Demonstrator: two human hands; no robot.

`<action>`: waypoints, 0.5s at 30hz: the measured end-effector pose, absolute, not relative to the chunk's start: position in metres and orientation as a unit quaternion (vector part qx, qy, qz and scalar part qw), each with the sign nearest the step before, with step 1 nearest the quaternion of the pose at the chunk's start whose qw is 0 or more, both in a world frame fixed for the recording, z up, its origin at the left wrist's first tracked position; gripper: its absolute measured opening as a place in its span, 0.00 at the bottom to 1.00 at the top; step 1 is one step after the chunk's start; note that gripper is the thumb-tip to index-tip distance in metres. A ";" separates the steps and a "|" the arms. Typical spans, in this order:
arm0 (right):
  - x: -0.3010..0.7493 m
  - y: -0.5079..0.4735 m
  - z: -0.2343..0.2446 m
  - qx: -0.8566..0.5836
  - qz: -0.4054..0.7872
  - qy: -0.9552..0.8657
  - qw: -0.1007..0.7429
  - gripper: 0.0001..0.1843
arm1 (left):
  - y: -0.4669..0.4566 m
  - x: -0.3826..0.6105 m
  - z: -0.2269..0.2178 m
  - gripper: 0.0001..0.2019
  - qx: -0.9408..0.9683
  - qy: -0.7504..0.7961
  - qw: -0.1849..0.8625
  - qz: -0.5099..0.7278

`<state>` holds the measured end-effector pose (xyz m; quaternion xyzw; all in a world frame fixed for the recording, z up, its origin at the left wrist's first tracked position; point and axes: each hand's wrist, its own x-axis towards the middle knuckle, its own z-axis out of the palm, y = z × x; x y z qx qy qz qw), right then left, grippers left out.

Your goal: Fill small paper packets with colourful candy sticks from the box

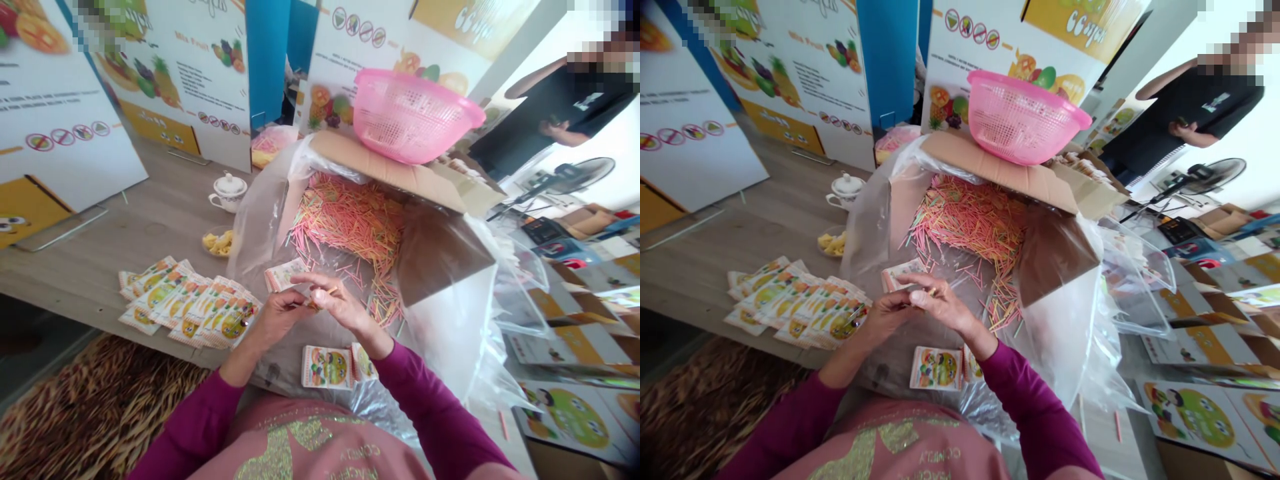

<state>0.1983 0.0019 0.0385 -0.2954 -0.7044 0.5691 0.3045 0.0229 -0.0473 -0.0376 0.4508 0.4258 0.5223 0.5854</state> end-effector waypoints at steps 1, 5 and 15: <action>0.199 0.001 0.039 -0.290 0.576 -0.696 0.316 0.39 | -0.048 0.023 -0.039 0.17 0.446 0.418 0.594 0.523; 0.199 -0.006 0.032 -0.271 0.599 -0.647 0.387 0.42 | -0.052 0.025 -0.040 0.16 0.413 0.391 0.631 0.528; 0.187 -0.007 0.019 -0.320 0.566 -0.642 0.407 0.39 | -0.071 0.024 -0.030 0.21 0.467 0.451 0.578 0.494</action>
